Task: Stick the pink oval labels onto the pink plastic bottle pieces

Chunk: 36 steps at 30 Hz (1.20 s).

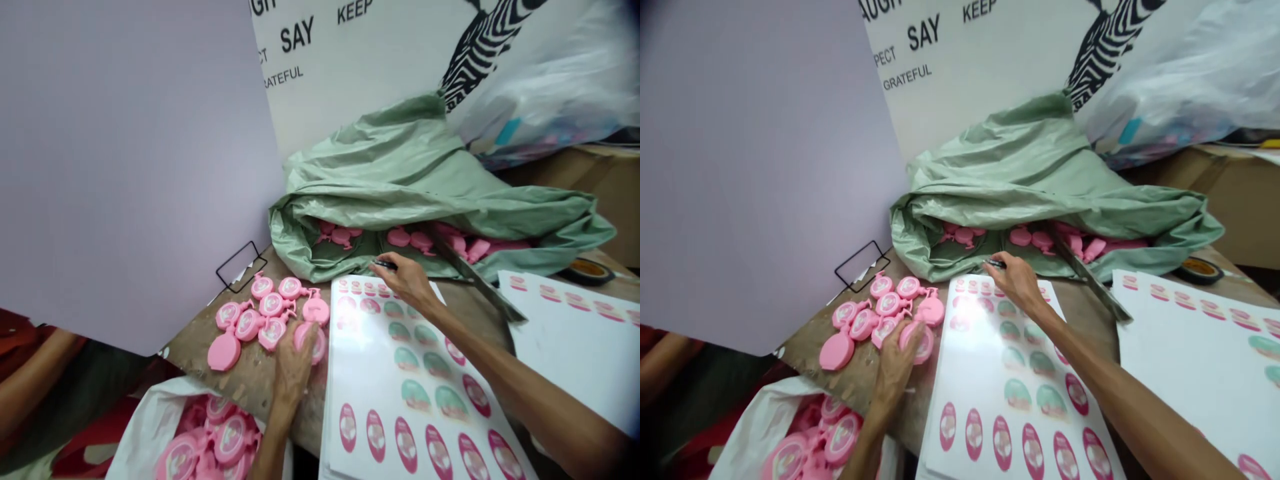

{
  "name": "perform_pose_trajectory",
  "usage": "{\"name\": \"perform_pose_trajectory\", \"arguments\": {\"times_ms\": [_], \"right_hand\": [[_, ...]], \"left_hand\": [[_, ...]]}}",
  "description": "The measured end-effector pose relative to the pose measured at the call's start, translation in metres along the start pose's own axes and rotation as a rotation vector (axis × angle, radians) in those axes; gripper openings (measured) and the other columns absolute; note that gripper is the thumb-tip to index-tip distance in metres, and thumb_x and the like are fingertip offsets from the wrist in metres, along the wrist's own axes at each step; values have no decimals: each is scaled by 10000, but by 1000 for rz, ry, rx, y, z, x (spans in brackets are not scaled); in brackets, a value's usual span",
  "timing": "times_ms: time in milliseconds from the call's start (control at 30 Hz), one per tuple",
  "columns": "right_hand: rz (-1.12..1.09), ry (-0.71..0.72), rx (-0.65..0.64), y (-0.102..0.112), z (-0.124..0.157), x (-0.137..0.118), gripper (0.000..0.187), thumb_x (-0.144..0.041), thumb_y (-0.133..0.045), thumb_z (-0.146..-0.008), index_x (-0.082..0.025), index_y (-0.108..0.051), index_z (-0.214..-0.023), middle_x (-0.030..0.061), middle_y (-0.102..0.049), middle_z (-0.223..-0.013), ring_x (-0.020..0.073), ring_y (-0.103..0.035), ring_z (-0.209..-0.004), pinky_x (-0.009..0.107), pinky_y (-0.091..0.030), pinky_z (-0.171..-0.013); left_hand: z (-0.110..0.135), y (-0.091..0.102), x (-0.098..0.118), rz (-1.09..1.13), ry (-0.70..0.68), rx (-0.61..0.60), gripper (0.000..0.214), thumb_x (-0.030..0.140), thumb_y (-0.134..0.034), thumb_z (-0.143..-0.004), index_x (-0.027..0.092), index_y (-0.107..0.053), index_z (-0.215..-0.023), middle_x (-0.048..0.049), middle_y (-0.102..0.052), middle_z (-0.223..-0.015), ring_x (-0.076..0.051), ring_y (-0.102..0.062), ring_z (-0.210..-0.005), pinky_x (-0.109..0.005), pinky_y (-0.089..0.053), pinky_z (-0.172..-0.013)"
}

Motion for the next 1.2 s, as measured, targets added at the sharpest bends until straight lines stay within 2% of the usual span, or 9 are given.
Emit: {"name": "perform_pose_trajectory", "arguments": {"times_ms": [167, 333, 567, 633, 733, 833, 900, 1033, 1200], "right_hand": [[108, -41, -48, -39, -80, -12, 379, -455, -557, -866, -121, -690, -984, 159, -697, -923, 276, -660, -908, 368, -490, -750], [107, -4, -81, -70, -105, -29, 342, -366, -563, -906, -161, -570, -1179, 91, -589, -1181, 188, -598, -1001, 393, -517, -851], [111, 81, -205, -19, -81, -21, 288, -356, -620, -836, -149, -689, -1024, 122, -693, -948, 243, -643, -897, 323, -467, -746], [66, 238, -290, 5, -47, -33, 269, -368, -689, -758, -220, -715, -981, 47, -715, -905, 201, -639, -854, 275, -438, -734], [-39, 729, -466, 32, 30, -73, 170, -260, -606, -821, -216, -721, -938, 37, -702, -845, 160, -600, -787, 267, -413, -706], [-122, 790, -540, 39, 81, -85, 204, -240, -589, -837, -237, -691, -1014, 33, -686, -878, 160, -594, -820, 279, -423, -731], [-209, 662, -525, 29, 92, -78, 304, -309, -586, -846, -243, -629, -1141, 47, -678, -1011, 173, -605, -902, 291, -442, -768], [-208, 248, -269, -5, 85, -37, 291, -391, -415, -928, -202, -600, -1050, 45, -683, -891, 176, -607, -760, 304, -433, -680], [46, 227, -33, -36, 92, -24, 187, -312, -449, -896, -193, -592, -869, 61, -686, -821, 208, -562, -767, 338, -345, -715]], "left_hand": [[-4, 37, 12, -504, -440, 488, 330, 371, -603, -824, 164, -612, -1081, -178, -551, -1246, -348, -475, -1218, -535, -405, -991], [15, 21, 14, -412, -626, 495, 193, 219, -570, -854, 188, -624, -1037, -149, -593, -1187, -279, -566, -1125, -423, -480, -924], [-6, 12, 25, -87, -237, 152, 193, 321, -550, -878, 208, -652, -998, -85, -665, -1039, -204, -624, -912, -312, -518, -757], [-15, 5, 32, 20, -115, 34, 267, 360, -593, -852, 209, -642, -1066, -85, -648, -1109, -198, -612, -951, -296, -508, -774], [-10, -28, 36, 286, 80, -378, 355, 389, -669, -788, 169, -651, -1066, -104, -665, -1068, -206, -629, -929, -278, -508, -749], [18, -58, 34, 517, 250, -720, 372, 401, -712, -745, 124, -650, -987, -113, -694, -913, -201, -664, -775, -293, -526, -700], [30, -64, 26, 605, 322, -708, 373, 414, -715, -738, 118, -623, -946, -106, -696, -832, -192, -668, -669, -303, -537, -648], [25, -55, 7, 647, 299, -384, 399, 392, -737, -712, 130, -586, -972, -95, -690, -891, -161, -663, -639, -265, -547, -603], [16, -57, -3, 600, 257, -256, 445, 402, -742, -690, 122, -584, -996, -52, -648, -847, -143, -639, -602, -267, -563, -556]]}}
Point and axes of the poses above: each hand's wrist, its own z-axis away from the middle knuckle, its own y-axis out of the back of the hand, x = y × z, the point moved 6 cm from there along -z, towards the middle knuckle
